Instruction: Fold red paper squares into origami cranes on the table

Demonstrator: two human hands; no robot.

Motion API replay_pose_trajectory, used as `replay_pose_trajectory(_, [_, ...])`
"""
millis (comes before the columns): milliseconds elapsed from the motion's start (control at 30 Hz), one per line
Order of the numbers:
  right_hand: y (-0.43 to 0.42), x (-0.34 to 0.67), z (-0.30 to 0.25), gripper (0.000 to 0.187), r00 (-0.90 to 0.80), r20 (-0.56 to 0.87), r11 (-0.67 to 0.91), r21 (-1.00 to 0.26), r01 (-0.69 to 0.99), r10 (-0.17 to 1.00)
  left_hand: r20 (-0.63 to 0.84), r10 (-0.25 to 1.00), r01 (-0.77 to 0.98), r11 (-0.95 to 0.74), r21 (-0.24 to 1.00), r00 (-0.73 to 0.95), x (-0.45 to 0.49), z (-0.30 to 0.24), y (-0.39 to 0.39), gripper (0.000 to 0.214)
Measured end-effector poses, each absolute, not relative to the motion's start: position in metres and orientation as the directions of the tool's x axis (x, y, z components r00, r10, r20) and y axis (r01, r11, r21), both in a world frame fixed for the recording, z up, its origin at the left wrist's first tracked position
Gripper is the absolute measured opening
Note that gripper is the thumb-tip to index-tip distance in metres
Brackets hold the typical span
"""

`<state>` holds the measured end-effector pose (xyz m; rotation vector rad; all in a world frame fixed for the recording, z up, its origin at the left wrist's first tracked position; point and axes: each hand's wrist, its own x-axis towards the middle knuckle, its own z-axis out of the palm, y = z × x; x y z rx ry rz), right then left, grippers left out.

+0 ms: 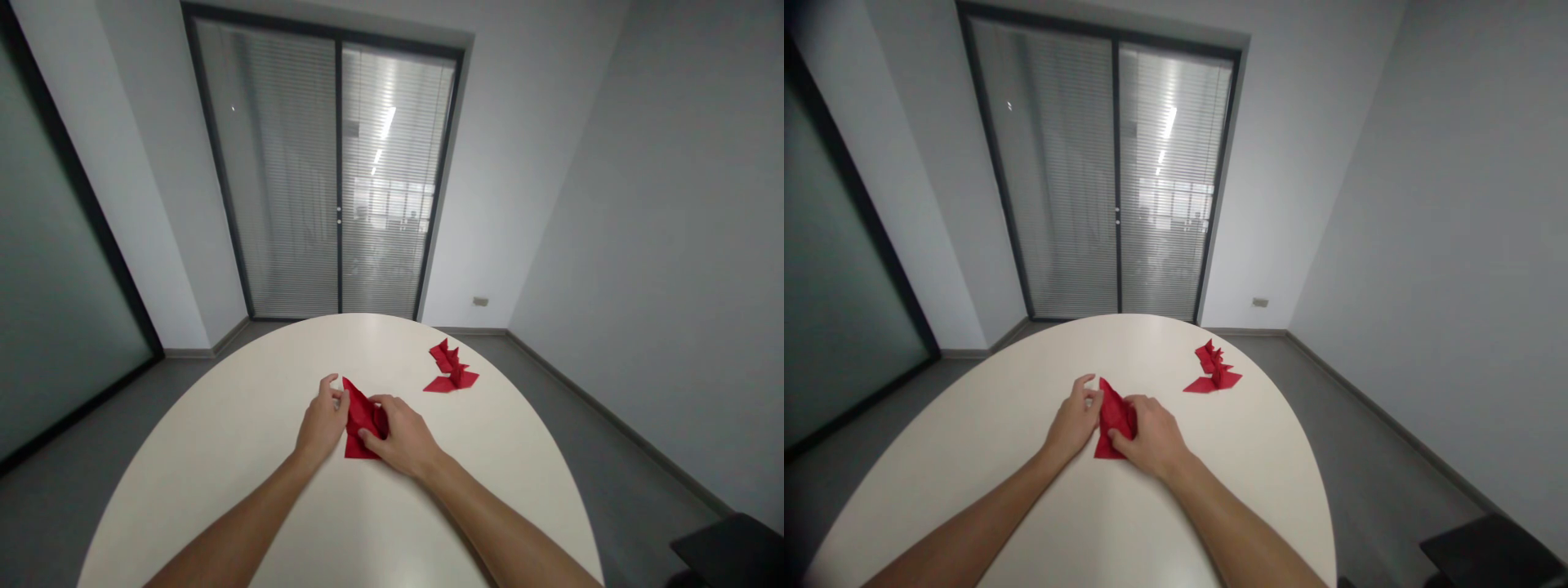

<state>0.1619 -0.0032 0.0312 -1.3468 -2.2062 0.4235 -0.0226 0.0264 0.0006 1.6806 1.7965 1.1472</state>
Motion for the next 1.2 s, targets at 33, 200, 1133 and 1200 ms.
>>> replay_pose_trajectory(33, [-0.003, 0.162, 0.031, 0.048, -0.378, 0.263, 0.460, -0.510, 0.727, 0.888, 0.223, 0.958, 0.603, -0.072, 0.794, -0.178, -0.024, 0.001, 0.027, 0.041])
replay_pose_trajectory(200, [-0.002, 0.163, 0.032, 0.049, -0.442, 0.253, 0.508, -0.500, 0.702, 0.860, 0.217, 0.954, 0.638, -0.035, 0.769, -0.209, -0.033, 0.006, 0.031, 0.033])
replay_pose_trajectory(1133, [0.003, 0.171, 0.031, 0.037, -0.624, 0.242, 0.665, -0.371, 0.648, 0.743, 0.180, 0.982, 0.891, -0.031, 0.452, -0.057, -0.049, 0.024, 0.026, 0.010])
replay_pose_trajectory(1200, [0.003, 0.171, 0.031, 0.038, -0.623, 0.232, 0.661, -0.365, 0.656, 0.746, 0.187, 0.982, 0.913, -0.052, 0.406, -0.027, -0.048, 0.026, 0.024, 0.009])
